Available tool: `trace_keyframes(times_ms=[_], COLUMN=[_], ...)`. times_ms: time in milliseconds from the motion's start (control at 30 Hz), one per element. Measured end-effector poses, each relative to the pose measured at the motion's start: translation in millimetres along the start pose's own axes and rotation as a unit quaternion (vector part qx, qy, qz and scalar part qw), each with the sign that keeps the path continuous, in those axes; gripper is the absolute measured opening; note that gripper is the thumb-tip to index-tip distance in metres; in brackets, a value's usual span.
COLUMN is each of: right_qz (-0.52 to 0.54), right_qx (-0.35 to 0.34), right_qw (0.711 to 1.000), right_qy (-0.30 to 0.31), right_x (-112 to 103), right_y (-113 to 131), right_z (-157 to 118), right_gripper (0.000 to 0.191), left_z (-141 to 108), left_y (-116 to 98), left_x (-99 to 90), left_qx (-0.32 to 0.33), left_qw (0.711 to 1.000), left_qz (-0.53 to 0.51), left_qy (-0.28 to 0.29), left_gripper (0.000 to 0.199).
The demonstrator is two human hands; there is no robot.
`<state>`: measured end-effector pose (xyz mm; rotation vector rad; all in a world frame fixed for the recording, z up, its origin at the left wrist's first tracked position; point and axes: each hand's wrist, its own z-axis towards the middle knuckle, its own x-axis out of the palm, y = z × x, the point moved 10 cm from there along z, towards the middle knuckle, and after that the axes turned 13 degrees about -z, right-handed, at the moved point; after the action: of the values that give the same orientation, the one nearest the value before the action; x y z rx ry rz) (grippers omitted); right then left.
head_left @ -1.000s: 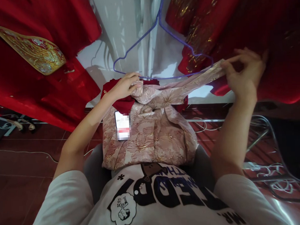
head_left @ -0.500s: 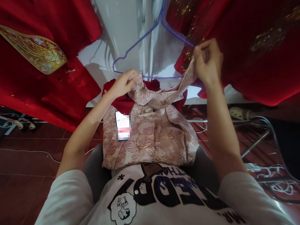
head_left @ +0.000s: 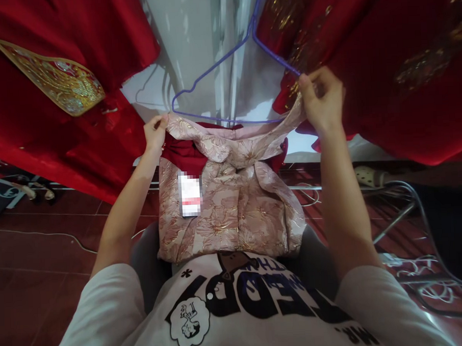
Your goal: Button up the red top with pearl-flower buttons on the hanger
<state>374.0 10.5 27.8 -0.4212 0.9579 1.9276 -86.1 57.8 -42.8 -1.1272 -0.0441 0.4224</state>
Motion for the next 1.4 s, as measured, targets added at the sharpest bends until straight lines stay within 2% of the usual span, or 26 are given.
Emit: trace_keyframes(times_ms=[67, 133, 233, 333, 433, 567, 667, 733, 833, 900, 967, 1067, 1167, 1233, 1300, 1333, 1400], right_qz=[-0.009, -0.012, -0.007, 0.002, 0.009, -0.014, -0.031, -0.028, -0.03, -0.036, -0.034, -0.019, -0.008, -0.005, 0.0, 0.005, 0.019], right_qx=[0.013, 0.019, 0.026, 0.036, 0.042, 0.033, 0.031, 0.031, 0.037, 0.042, 0.044, 0.047, 0.044, 0.04, 0.039, 0.037, 0.039], right_qw=[0.999, 0.998, 0.999, 0.999, 0.999, 0.999, 0.999, 0.999, 0.998, 0.998, 0.998, 0.998, 0.999, 0.999, 0.998, 0.998, 0.997], right_qy=[-0.044, -0.058, -0.043, -0.018, -0.015, -0.019, -0.026, -0.027, -0.031, -0.03, -0.024, -0.024, -0.028, -0.03, -0.043, -0.05, -0.061], right_x=[-11.8, -17.6, -17.9, -14.1, -12.2, -11.8, -13.3, -13.3, -13.3, -12.9, -12.0, -12.8, -13.0, -11.6, -11.9, -12.3, -14.5], right_y=[4.7, 8.6, 9.2, 5.4, 3.8, 9.6, 12.1, 12.2, 10.2, 9.0, 8.3, 7.5, 7.0, 7.0, 7.5, 8.4, 10.8], right_z=[-2.3, -4.0, -4.1, -3.4, -4.3, -7.3, -8.5, -8.3, -7.7, -7.4, -7.3, -7.4, -6.7, -5.6, -4.7, -4.5, -5.2], right_gripper=[0.027, 0.023, 0.023, 0.025, 0.026, 0.026, 0.026, 0.025, 0.025, 0.026, 0.026, 0.025, 0.023, 0.022, 0.022, 0.023, 0.024], left_z=[-0.6, -0.8, 1.4, 10.8, 27.7, 43.8, 40.3, 32.0, 13.3, -0.6, -12.9, -18.7, -9.7, 2.6, 23.1, 36.2, 60.4], left_y=[3.6, 2.5, -1.2, -12.1, -35.8, -69.9, -77.3, -70.0, -49.0, -31.9, -21.0, -4.8, 13.6, 18.7, 15.6, 11.2, 2.2], left_x=[-0.4, -1.5, -3.1, 0.6, 15.8, 52.9, 66.9, 61.3, 34.7, 15.7, 4.0, -7.2, -13.3, -16.0, -20.5, -25.2, -19.3], left_qx=[-0.004, 0.001, -0.004, -0.016, 0.002, 0.063, 0.089, 0.084, 0.085, 0.092, 0.121, 0.119, 0.04, 0.001, -0.004, 0.002, -0.011], left_qw=[1.0, 1.0, 1.0, 1.0, 0.999, 0.992, 0.986, 0.988, 0.994, 0.992, 0.979, 0.975, 0.983, 0.984, 0.99, 0.995, 0.999], left_qz=[-0.019, -0.02, -0.005, 0.0, -0.003, -0.007, 0.002, 0.001, 0.007, 0.086, 0.16, 0.177, 0.103, 0.051, 0.014, 0.002, -0.002], left_qy=[-0.004, -0.01, -0.01, 0.009, 0.041, 0.113, 0.141, 0.132, 0.072, 0.031, 0.024, 0.066, 0.145, 0.17, 0.141, 0.096, 0.052], left_gripper=[0.043, 0.042, 0.037, 0.022, 0.011, 0.027, 0.034, 0.031, 0.038, 0.049, 0.064, 0.059, 0.046, 0.059, 0.071, 0.072, 0.059])
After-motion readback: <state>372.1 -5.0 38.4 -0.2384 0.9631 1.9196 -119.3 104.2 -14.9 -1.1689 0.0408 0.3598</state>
